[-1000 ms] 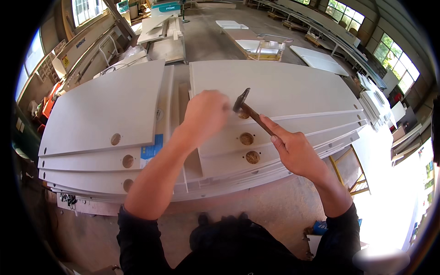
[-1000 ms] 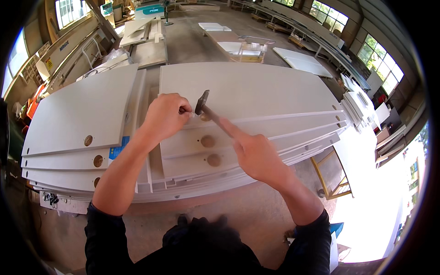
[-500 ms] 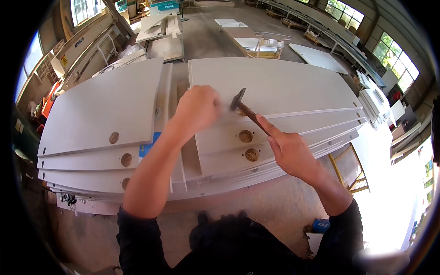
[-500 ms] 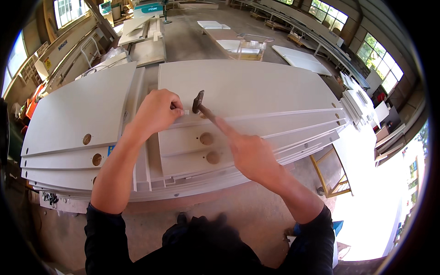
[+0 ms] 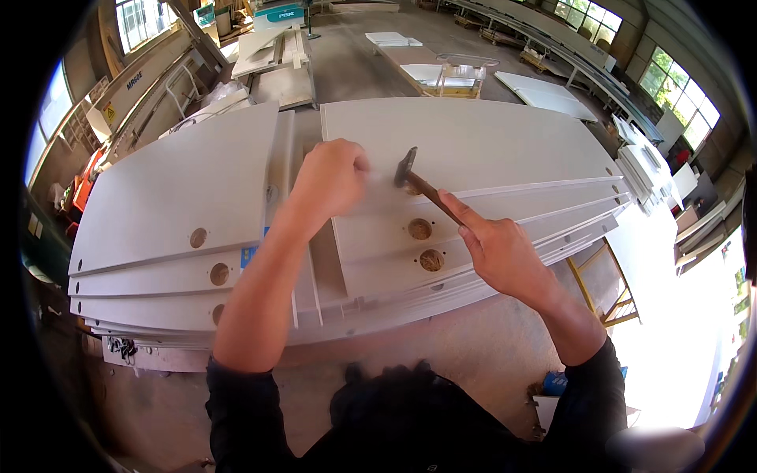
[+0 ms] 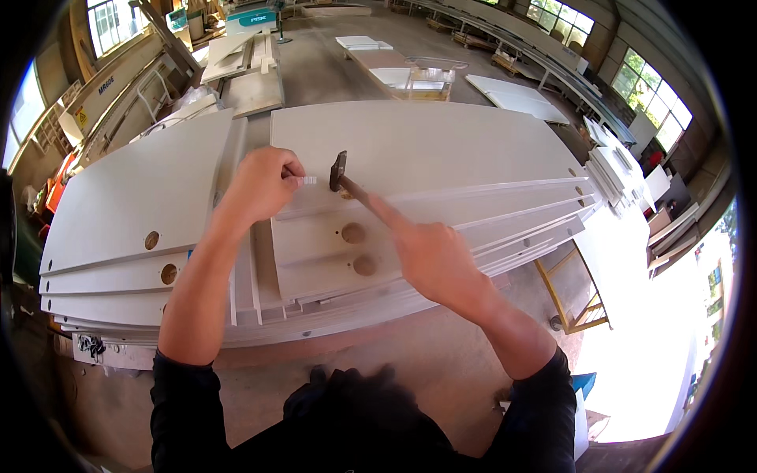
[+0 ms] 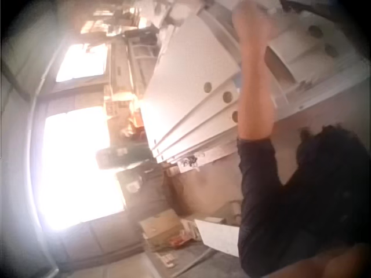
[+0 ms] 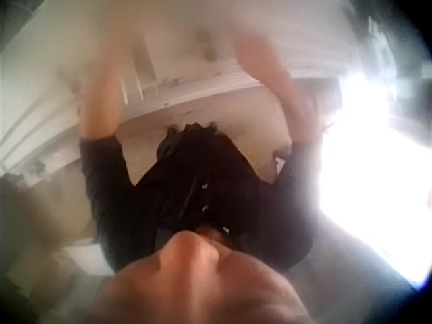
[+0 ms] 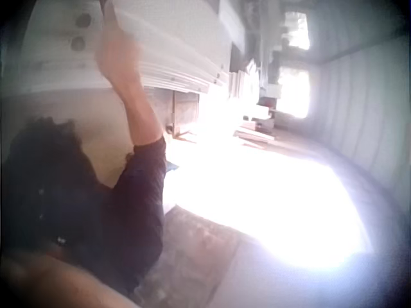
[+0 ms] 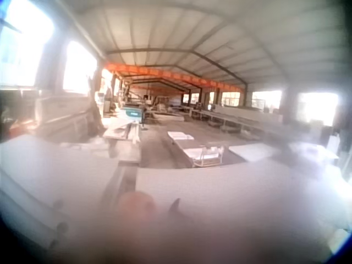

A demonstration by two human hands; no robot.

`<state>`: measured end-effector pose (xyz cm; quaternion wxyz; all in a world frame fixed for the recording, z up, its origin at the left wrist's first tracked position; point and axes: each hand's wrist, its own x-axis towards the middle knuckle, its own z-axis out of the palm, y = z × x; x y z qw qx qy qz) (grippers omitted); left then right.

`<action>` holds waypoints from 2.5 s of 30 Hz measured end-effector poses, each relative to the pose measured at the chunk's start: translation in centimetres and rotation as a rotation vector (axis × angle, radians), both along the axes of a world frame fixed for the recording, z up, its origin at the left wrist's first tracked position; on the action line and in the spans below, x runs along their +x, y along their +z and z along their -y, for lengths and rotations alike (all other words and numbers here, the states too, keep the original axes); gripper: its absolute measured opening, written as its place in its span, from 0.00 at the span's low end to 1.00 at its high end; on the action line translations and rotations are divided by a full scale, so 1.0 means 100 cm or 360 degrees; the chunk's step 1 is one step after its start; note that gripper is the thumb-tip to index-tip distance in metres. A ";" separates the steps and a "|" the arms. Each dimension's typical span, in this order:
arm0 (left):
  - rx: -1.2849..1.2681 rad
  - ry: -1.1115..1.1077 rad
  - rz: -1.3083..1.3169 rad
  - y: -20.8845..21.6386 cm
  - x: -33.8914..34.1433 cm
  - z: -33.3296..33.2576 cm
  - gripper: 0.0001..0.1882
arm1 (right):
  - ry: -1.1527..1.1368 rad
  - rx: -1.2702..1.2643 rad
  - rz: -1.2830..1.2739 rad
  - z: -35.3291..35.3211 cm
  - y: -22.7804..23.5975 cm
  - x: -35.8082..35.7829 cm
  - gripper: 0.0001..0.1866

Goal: The person uses a hammer to tap wooden dowels into pre-drilled holes on stacked white cabinet doors. They then use a pneumatic nail gun to fasten the dowels and apply sealant from a caulking gun into the holes.

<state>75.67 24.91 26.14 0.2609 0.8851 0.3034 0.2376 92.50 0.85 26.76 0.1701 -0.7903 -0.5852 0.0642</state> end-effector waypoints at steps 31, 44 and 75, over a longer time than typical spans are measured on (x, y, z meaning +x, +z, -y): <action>0.0334 -0.0169 0.0345 -0.054 0.031 0.093 0.03 | 0.0050 0.0451 -0.0489 0.081 -0.010 0.010 0.28; 0.0285 -0.0190 0.0182 -0.042 0.026 0.091 0.03 | 0.0043 0.0410 -0.0263 0.076 -0.017 0.006 0.29; -0.0016 0.0088 0.0385 -0.051 -0.024 0.086 0.06 | -0.0036 -0.0016 -0.0177 0.071 -0.004 0.001 0.33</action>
